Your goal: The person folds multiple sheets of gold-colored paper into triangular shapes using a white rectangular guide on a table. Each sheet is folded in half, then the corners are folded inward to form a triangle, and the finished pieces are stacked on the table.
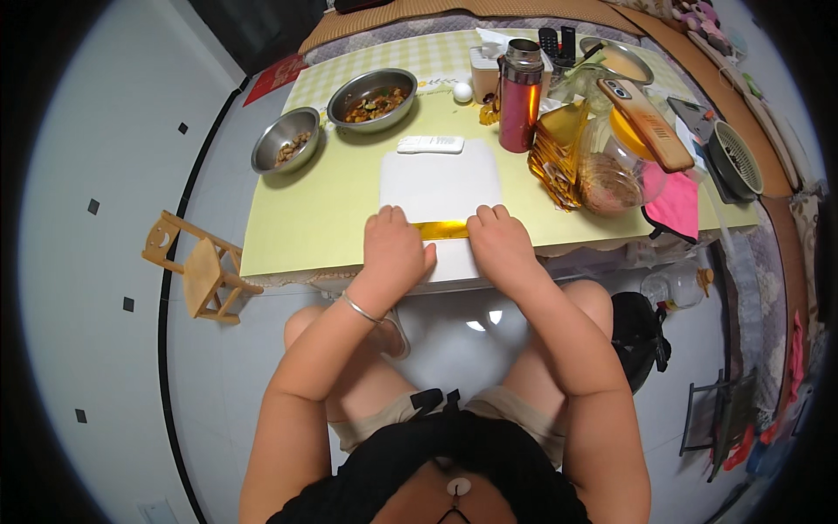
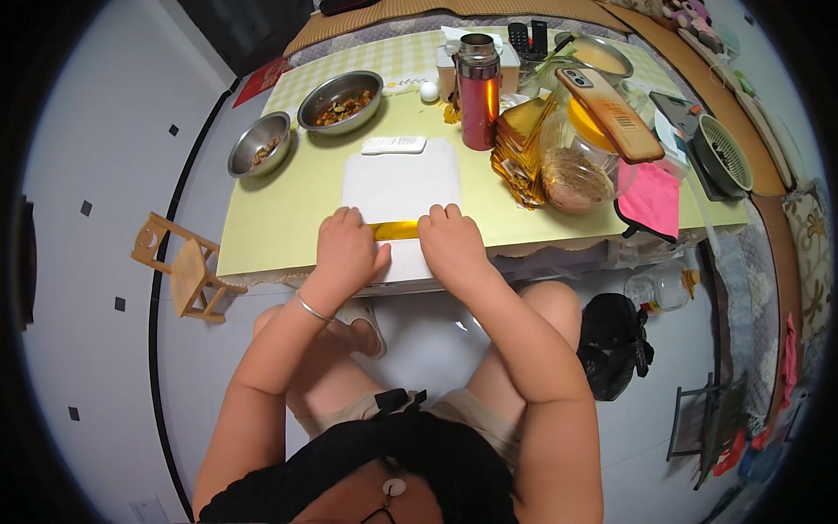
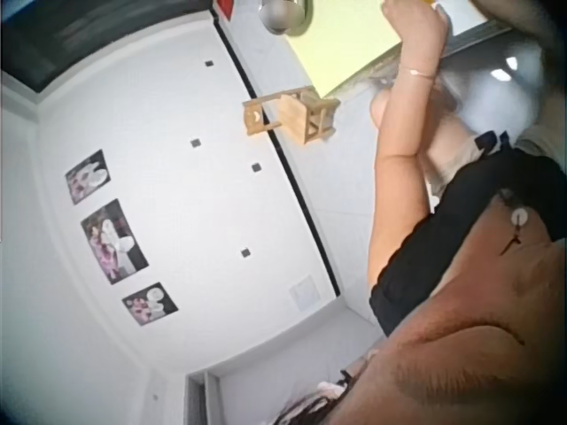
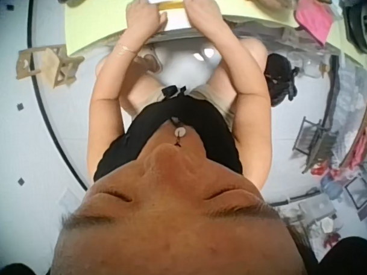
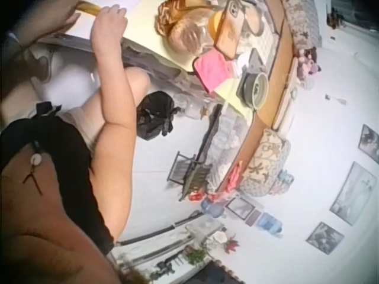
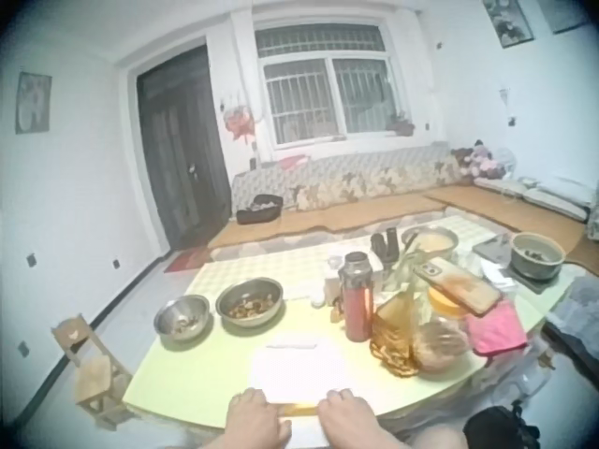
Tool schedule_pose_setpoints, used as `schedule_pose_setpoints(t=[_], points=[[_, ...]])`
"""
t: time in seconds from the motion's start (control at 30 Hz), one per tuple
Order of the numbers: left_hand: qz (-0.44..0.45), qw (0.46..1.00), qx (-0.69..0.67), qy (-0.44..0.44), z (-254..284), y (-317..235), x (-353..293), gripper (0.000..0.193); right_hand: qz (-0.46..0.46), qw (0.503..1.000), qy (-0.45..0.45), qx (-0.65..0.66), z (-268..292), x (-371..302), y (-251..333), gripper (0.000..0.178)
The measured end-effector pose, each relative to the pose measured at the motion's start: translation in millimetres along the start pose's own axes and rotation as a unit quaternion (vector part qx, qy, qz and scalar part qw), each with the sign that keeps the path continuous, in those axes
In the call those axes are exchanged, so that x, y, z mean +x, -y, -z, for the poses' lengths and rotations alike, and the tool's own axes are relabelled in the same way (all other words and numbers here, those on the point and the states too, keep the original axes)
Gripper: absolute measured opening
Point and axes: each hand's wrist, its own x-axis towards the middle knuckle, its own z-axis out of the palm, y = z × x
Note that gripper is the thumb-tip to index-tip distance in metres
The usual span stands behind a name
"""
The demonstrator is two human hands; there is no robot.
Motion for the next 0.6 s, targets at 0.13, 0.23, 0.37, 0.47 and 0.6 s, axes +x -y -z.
schedule_pose_setpoints(t=[0.13,0.23,0.37,0.47,0.6], points=[[-0.107,0.987,0.044,-0.109,-17.0,-22.2,14.3,0.014,0.028,0.998,-0.046,0.044,-6.5,1.5,-10.6,0.013],[-0.105,0.987,-0.051,-0.106,-17.8,-22.7,17.4,0.008,0.016,0.976,-0.106,0.19,6.0,-4.6,-10.6,0.027],[-0.098,0.933,-0.318,-0.135,-9.7,13.9,15.4,0.03,-0.046,0.953,-0.093,0.286,20.7,-12.6,-43.5,0.077],[-0.081,0.818,-0.57,-0.028,-8.0,52.9,19.1,0.025,-0.024,0.969,-0.034,0.245,31.0,-11.2,-66.5,0.081],[-0.097,0.759,-0.629,0.136,-8.2,87.2,40.4,0.03,0.065,0.974,-0.031,0.213,20.5,-12.1,-66.1,0.04]])
